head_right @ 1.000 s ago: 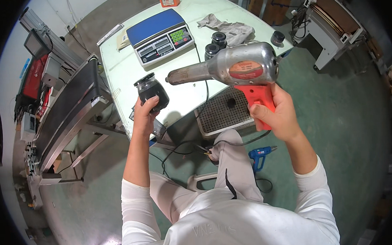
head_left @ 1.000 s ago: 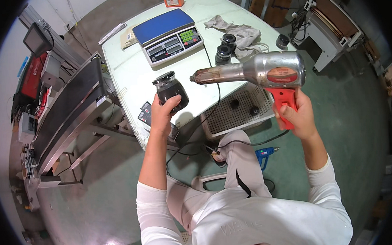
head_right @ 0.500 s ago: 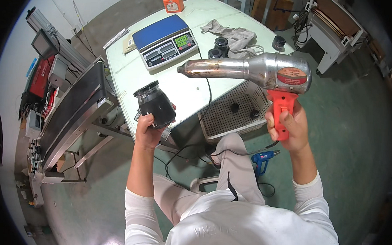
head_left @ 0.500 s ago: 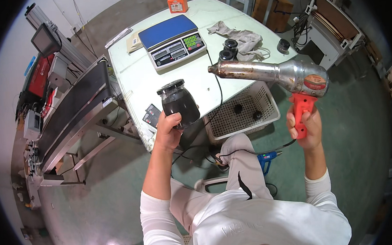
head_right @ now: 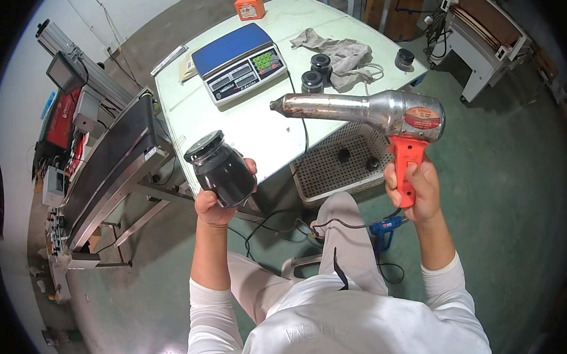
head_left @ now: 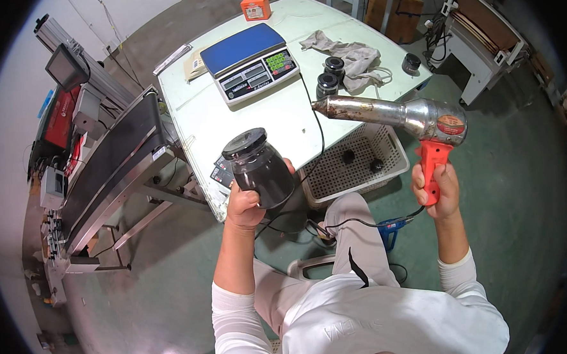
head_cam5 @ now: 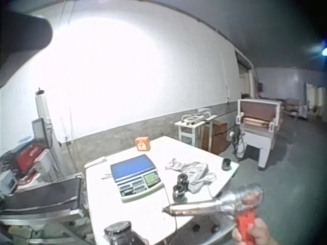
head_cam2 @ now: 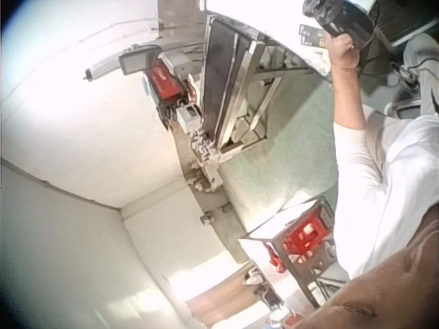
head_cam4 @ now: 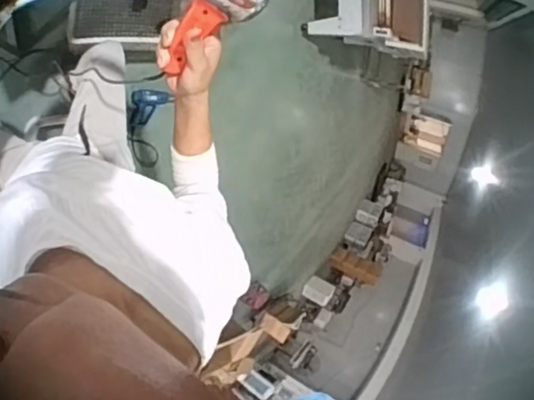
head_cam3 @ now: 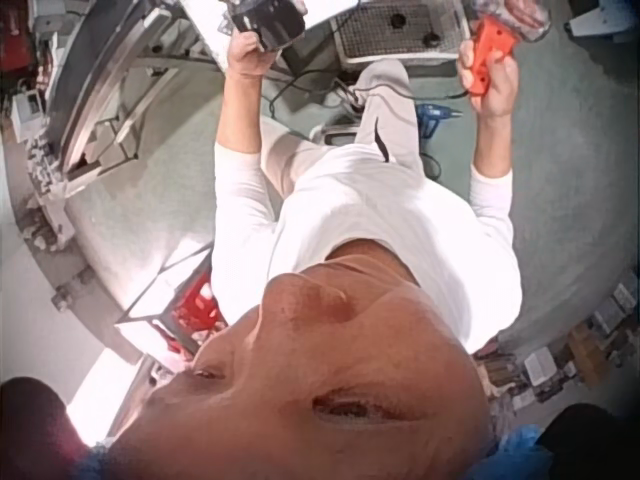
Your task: Use a heat gun to shrink plastic seals onto the lids of jars.
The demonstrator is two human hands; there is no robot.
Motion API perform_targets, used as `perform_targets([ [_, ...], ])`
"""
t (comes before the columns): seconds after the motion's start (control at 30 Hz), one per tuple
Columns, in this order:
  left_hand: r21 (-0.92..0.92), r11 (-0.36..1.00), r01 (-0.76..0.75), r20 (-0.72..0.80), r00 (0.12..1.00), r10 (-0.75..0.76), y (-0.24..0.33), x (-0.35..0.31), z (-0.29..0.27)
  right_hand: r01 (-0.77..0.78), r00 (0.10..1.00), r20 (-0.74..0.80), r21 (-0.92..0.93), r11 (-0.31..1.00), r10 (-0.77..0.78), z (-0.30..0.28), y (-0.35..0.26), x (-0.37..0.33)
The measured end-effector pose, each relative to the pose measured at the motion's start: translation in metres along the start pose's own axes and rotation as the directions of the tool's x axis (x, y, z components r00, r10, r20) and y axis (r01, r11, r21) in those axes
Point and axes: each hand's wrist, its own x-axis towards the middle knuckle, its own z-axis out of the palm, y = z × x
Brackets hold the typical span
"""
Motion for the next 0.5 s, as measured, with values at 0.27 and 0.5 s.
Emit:
perform_targets([
  [0.27, 0.352, 0.936, -0.010, -0.364, 0.920, 0.147, 0.005, 0.000, 0.015, 0.022, 0.999, -0.031, 0.012, 1.000, -0.022, -0.001, 0.002, -0.001],
  [0.5, 0.615, 0.788, -0.033, -0.381, 0.862, 0.333, 0.004, 0.004, 0.019, 0.022, 0.998, -0.055, 0.031, 0.999, -0.021, -0.003, 0.002, -0.004],
])
